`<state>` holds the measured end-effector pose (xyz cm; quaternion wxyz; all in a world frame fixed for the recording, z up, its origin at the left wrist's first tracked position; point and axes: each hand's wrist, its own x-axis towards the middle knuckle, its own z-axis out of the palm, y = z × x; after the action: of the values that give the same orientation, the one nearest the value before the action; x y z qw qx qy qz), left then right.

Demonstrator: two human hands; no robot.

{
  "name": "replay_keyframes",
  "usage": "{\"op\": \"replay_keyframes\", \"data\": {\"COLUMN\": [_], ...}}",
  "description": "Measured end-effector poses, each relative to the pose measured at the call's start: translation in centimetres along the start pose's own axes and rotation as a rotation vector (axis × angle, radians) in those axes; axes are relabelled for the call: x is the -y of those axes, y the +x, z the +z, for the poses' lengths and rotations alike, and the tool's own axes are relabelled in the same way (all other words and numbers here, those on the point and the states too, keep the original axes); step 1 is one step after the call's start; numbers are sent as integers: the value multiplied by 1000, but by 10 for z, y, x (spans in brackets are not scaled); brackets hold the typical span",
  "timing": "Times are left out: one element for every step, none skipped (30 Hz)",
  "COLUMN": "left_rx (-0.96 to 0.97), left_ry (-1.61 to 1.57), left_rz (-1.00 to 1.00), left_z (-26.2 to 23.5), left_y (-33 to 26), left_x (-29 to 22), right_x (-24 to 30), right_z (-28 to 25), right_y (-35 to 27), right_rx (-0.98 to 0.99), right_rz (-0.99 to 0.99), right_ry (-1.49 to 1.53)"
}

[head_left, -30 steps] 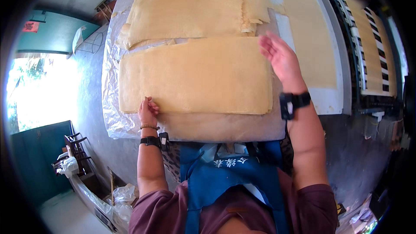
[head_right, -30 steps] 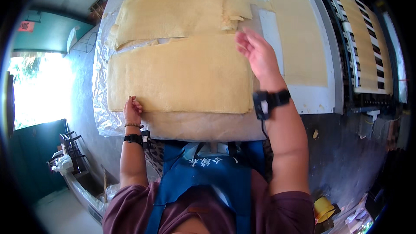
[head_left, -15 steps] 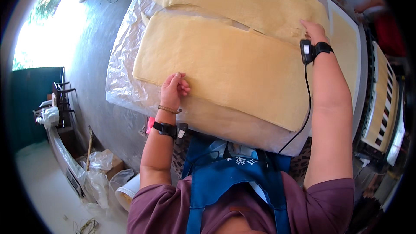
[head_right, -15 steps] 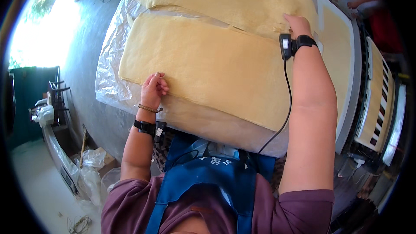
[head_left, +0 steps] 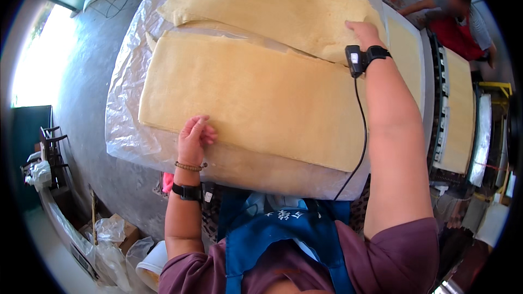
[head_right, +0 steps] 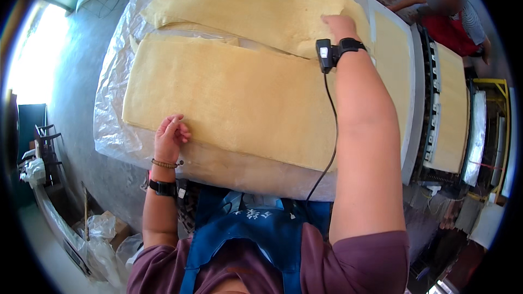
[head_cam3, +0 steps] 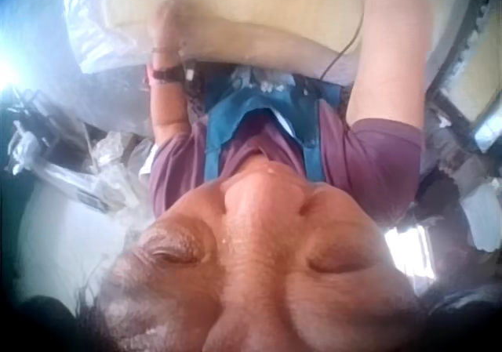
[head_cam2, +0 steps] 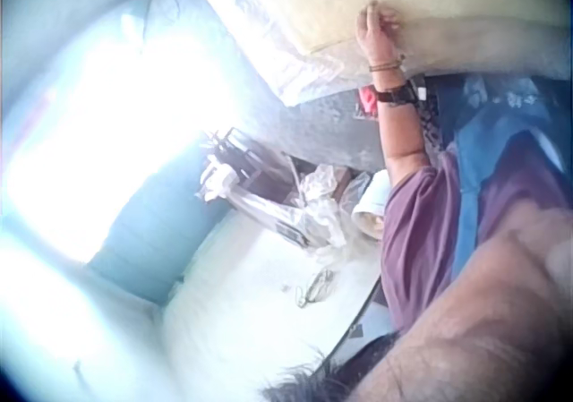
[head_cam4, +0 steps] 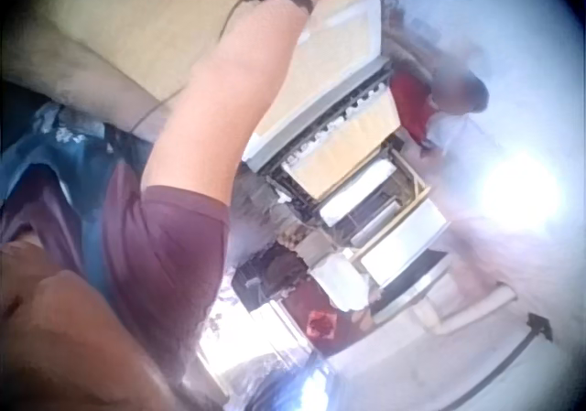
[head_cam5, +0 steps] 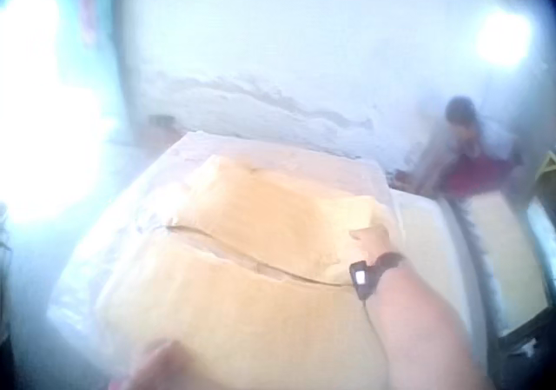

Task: The person picks up thin bean curd sheets from a stack and places them one by one onto a separate stack on a table, occasionally smoothing or adjusting them.

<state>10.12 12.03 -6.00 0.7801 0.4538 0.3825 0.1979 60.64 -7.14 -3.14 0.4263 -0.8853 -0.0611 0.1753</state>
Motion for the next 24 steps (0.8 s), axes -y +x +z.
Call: {"op": "replay_keyframes", "data": {"left_rx": [26,60,53,158,265,260,301,334,453,505,593,634,647,574,479,425,576,372,280,169,237,293,179,145], "left_ry": [47,91,88,159,233,233,225,218,173,0,-182,-363,-544,-559,-602,-640,-798,-754,-737,-748,-732,-712,-771,-573], "left_rz": [-50,-104,-102,-110,-118,-116,-71,-26,-15,-27,-67,-138,-219,-167,-117,-27,-39,84,140,129,94,72,97,210], "left_z": [3,9,13,19,25,34,48,57,58,66,86,99,105,117,132,129,99,77,112,96,76,48,31,10], "left_y": [-7,-13,-20,-25,-28,-28,-23,-16,-2,9,23,44,65,78,81,98,132,132,129,127,126,122,117,108], "left_x": [-10,-19,-29,-41,-48,-50,-54,-59,-58,-56,-50,-50,-45,-50,-62,-65,-69,-78,-88,-100,-105,-112,-112,-105], "right_x": [16,33,57,88,117,144,172,196,220,236,242,246,247,242,232,224,221,206,184,160,129,93,62,42], "right_z": [0,-6,-7,-9,-10,-10,-14,-16,-17,-17,-32,-45,-51,-58,-69,-80,-87,-72,-97,-93,-91,-86,-79,-65], "right_y": [1,0,-9,-24,-42,-62,-86,-112,-142,-168,-197,-218,-243,-256,-260,-265,-273,-267,-283,-283,-277,-269,-260,-262], "right_rx": [13,19,37,69,107,153,200,255,308,361,359,321,309,289,258,269,298,340,282,318,324,231,129,103], "right_rz": [-135,-266,-340,-406,-464,-513,-559,-595,-625,-641,-629,-608,-547,-493,-478,-481,-493,-478,-497,-516,-517,-490,-464,-402], "right_ry": [51,99,173,252,328,404,472,534,585,637,667,652,699,742,727,707,694,709,720,778,788,641,490,508]}}
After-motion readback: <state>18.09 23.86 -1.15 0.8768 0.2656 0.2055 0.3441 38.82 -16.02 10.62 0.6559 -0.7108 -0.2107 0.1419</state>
